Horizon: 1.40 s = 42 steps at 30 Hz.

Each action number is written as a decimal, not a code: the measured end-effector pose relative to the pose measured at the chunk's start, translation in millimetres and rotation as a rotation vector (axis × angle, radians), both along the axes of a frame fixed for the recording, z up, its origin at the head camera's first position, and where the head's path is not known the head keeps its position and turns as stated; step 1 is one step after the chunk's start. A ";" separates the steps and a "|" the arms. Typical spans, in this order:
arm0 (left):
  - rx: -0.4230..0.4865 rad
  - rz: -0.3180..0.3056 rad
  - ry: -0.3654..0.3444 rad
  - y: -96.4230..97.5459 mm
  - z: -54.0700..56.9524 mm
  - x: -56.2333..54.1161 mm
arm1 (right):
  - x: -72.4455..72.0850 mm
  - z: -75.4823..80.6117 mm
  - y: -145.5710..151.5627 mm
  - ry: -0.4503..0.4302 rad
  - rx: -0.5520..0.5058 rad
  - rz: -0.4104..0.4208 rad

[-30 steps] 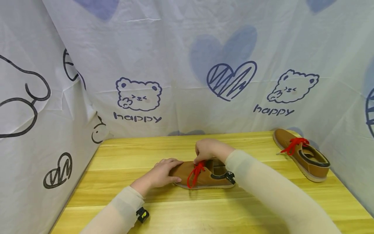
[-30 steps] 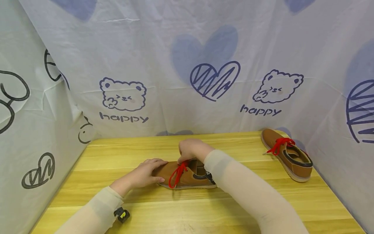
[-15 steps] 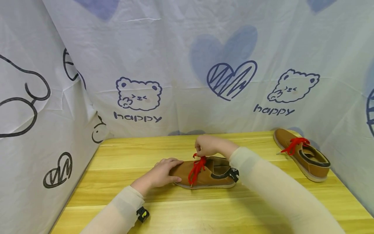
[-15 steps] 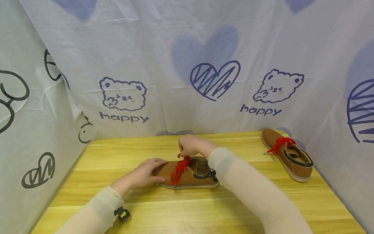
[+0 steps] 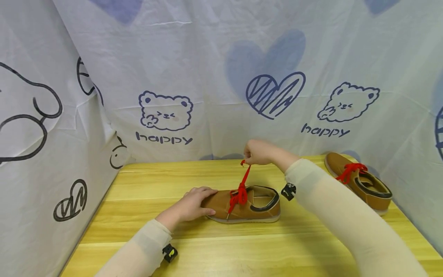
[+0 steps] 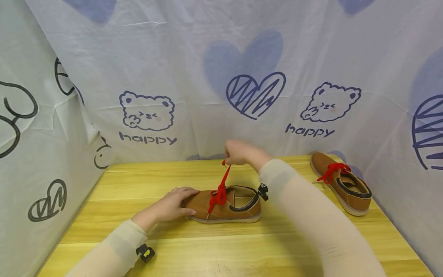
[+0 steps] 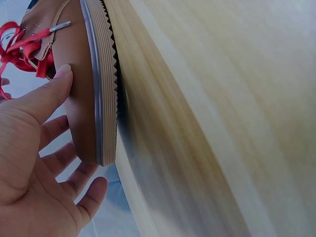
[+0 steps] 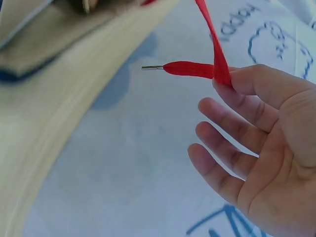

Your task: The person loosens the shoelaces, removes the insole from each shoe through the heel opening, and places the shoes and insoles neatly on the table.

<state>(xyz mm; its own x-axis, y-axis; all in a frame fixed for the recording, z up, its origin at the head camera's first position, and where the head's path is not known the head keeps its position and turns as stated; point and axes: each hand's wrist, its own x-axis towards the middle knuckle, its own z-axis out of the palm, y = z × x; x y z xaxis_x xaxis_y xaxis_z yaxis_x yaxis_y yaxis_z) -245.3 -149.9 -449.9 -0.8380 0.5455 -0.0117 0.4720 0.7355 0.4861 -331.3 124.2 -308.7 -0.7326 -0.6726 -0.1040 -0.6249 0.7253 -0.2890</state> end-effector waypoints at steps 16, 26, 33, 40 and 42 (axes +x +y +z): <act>-0.003 0.001 -0.001 0.5 0.4 0.6 | -8.4 -13.5 46.7 -0.075 0.161 -0.259; -0.007 0.008 0.004 1.0 -0.3 1.4 | 9.6 -19.4 11.1 -0.047 0.169 -0.121; -0.017 0.009 0.005 0.8 -0.5 1.2 | 18.6 -30.7 -18.7 -0.022 0.173 -0.085; -0.008 0.009 0.007 0.9 0.5 1.9 | 27.4 -41.8 -42.7 -0.013 0.198 -0.154; -0.006 0.008 0.009 1.1 0.4 1.8 | 29.3 -44.2 -46.7 -0.007 0.209 -0.181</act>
